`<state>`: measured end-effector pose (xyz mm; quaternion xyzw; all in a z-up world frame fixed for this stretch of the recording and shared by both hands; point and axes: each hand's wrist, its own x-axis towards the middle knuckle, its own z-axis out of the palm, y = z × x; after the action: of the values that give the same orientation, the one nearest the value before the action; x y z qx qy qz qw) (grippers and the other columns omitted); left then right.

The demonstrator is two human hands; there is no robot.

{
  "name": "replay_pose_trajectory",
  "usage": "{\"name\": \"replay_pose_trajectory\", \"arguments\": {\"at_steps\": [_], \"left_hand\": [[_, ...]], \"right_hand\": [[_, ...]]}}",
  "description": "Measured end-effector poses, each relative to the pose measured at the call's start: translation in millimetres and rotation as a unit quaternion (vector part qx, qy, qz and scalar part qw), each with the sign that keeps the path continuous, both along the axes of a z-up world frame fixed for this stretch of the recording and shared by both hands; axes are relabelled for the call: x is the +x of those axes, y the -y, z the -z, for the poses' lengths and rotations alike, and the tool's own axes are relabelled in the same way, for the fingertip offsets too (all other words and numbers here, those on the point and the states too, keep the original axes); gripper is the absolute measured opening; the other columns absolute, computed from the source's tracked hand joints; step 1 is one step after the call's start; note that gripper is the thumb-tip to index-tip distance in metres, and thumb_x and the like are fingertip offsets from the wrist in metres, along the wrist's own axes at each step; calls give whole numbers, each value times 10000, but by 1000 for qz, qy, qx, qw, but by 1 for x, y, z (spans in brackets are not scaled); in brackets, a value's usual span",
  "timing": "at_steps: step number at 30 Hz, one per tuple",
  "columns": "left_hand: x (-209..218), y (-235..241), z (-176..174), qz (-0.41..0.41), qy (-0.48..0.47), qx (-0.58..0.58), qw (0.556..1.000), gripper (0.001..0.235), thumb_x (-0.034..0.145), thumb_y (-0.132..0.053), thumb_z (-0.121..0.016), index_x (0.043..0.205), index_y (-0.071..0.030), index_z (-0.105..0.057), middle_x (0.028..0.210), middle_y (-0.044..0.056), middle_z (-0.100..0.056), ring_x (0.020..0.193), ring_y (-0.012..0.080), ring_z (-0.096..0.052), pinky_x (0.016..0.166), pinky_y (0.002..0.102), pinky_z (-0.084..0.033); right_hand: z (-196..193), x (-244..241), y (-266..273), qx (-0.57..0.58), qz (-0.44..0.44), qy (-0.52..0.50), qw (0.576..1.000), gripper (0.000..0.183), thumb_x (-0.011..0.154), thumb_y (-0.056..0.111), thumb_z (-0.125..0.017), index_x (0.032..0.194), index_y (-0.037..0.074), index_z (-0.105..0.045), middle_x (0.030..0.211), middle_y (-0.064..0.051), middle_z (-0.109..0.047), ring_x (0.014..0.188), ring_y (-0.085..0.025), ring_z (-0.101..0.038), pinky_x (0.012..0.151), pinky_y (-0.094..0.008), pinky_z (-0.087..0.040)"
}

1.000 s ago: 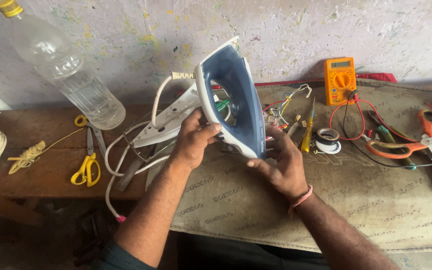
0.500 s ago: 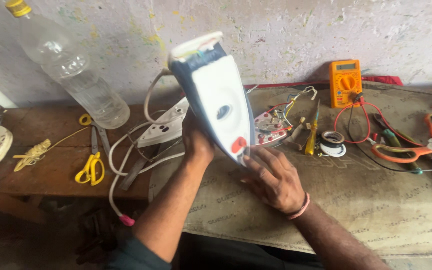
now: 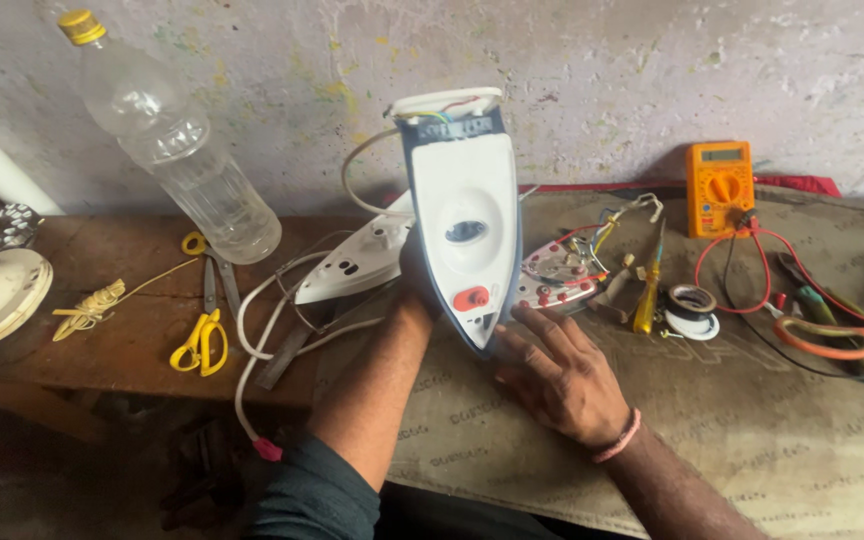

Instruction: The person repairs an electric iron by stripping and connecting wires to a heating element and then reassembling the internal housing components by hand.

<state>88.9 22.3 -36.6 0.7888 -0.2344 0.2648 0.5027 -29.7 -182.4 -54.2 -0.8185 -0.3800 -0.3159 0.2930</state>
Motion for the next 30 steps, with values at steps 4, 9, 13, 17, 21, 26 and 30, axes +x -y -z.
{"name": "replay_pose_trajectory", "arguments": {"at_steps": [4, 9, 13, 17, 21, 26, 30], "left_hand": [[0, 3, -3, 19, 1, 7, 1000, 357, 945, -197, -688, 1238, -1, -632, 1142, 127, -741, 1029, 219, -736, 860, 347, -608], [-2, 5, -5, 32, 0, 11, 999, 359, 941, -203, -693, 1233, -4, -633, 1136, 127, -741, 1027, 223, -736, 857, 348, -606], [-3, 4, -7, 36, 5, 18, 999, 360, 937, -207, -696, 1229, -6, -634, 1130, 127, -741, 1025, 227, -735, 855, 349, -604], [-5, 3, -6, 32, 7, 25, 999, 361, 933, -212, -700, 1224, -8, -635, 1125, 127, -741, 1023, 230, -735, 852, 349, -602], [-7, 2, -1, 17, 14, 30, 999, 363, 930, -216, -703, 1220, -10, -636, 1119, 127, -741, 1021, 233, -735, 850, 350, -600], [-7, 0, 5, -11, 23, 33, 999, 364, 925, -222, -708, 1215, -12, -637, 1112, 127, -741, 1019, 238, -734, 847, 351, -598], [-6, -2, 9, -29, 25, 29, 999, 366, 921, -226, -711, 1211, -14, -638, 1107, 127, -741, 1017, 241, -734, 845, 351, -596]], "right_hand": [[-1, 2, -2, 14, -16, 1, 1000, 581, 756, 175, -854, 1286, 86, -632, 1311, -184, -643, 1131, -382, -649, 919, -459, -560], [-2, 3, -4, 26, -20, -17, 999, 598, 755, 159, -855, 1296, 53, -622, 1295, -188, -642, 1146, -397, -642, 933, -469, -560], [-4, 4, -3, 36, -32, -28, 998, 613, 749, 148, -861, 1296, 21, -615, 1302, -200, -643, 1141, -397, -647, 919, -454, -567], [-1, 4, -1, 48, -45, -22, 998, 628, 759, 136, -863, 1307, -6, -591, 1326, -224, -630, 1144, -404, -654, 922, -445, -571], [1, 4, 0, 45, -38, -31, 998, 678, 756, 153, -871, 1339, -19, -571, 1314, -236, -620, 1135, -404, -652, 920, -448, -567], [1, 4, 0, 55, -38, -41, 997, 693, 734, 149, -877, 1339, -11, -579, 1311, -231, -628, 1142, -402, -647, 934, -450, -559], [2, 4, 1, 59, -43, -33, 997, 703, 735, 139, -879, 1346, -23, -571, 1319, -232, -624, 1145, -409, -648, 943, -453, -557]]}}
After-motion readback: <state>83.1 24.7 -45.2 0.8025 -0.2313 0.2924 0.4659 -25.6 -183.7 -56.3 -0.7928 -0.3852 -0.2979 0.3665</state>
